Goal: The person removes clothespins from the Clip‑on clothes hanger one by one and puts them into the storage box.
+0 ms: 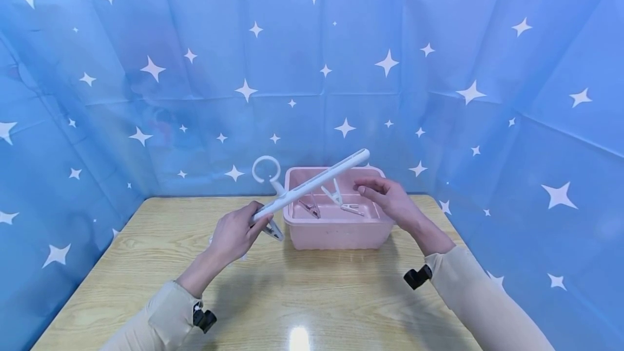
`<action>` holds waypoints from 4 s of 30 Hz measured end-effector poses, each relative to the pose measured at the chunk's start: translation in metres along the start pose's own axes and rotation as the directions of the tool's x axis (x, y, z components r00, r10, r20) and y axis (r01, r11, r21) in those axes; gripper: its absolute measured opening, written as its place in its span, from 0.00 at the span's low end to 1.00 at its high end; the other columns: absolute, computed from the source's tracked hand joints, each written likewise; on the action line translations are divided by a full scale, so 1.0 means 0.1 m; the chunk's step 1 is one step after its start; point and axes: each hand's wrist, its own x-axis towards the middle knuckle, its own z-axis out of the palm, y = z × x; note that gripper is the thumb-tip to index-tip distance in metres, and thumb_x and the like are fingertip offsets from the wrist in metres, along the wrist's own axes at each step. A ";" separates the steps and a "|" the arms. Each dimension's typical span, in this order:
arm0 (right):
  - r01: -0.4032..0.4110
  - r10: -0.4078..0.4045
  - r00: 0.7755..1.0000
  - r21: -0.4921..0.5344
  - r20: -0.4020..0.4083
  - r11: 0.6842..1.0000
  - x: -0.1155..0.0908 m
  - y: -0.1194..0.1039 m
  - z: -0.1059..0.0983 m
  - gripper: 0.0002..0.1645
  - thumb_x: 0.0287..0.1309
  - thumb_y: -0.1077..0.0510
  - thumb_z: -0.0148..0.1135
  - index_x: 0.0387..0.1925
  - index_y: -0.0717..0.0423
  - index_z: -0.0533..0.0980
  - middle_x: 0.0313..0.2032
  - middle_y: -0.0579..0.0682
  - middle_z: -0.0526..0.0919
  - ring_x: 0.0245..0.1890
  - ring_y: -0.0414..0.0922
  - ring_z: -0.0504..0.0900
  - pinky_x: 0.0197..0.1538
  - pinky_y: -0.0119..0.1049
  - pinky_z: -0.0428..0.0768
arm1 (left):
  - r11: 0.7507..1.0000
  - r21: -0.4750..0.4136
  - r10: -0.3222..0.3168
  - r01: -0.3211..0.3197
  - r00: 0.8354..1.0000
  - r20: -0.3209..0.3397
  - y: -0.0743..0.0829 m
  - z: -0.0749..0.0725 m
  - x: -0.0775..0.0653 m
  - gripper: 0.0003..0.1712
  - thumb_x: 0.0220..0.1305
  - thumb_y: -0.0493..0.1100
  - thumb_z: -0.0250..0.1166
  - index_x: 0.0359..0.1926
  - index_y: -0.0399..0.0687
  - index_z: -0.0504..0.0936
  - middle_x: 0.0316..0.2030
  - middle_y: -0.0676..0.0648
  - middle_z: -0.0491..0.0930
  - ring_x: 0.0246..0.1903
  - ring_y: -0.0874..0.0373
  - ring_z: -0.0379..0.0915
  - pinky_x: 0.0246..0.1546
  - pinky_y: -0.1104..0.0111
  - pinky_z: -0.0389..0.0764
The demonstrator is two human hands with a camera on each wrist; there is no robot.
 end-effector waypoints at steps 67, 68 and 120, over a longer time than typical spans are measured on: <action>0.116 -0.145 0.980 0.200 0.137 0.973 0.05 -0.28 0.23 0.24 0.78 0.55 0.45 0.63 0.67 0.72 0.48 0.55 0.79 0.44 0.49 0.77 0.49 0.34 0.78 | 1.000 -0.001 0.002 -0.002 1.000 0.002 0.08 0.01 0.00 0.16 0.73 0.59 0.57 0.44 0.54 0.79 0.19 0.59 0.69 0.16 0.65 0.61 0.19 0.70 0.63; 0.124 -0.152 0.979 0.197 0.137 0.972 0.05 -0.28 0.23 0.24 0.78 0.55 0.44 0.63 0.67 0.72 0.49 0.56 0.80 0.44 0.49 0.77 0.49 0.35 0.77 | 1.000 -0.002 0.002 -0.002 1.000 0.002 0.08 0.01 0.00 0.16 0.73 0.59 0.57 0.44 0.54 0.79 0.19 0.59 0.69 0.16 0.65 0.61 0.19 0.70 0.63; 0.049 -0.204 0.938 0.477 0.279 0.878 0.09 -0.32 0.38 0.30 0.80 0.52 0.34 0.56 0.75 0.71 0.29 0.49 0.82 0.33 0.42 0.80 0.45 0.35 0.77 | 0.999 -0.010 0.045 -0.046 0.999 -0.020 0.08 0.03 -0.01 0.15 0.73 0.58 0.57 0.42 0.54 0.80 0.19 0.60 0.68 0.16 0.67 0.61 0.19 0.72 0.62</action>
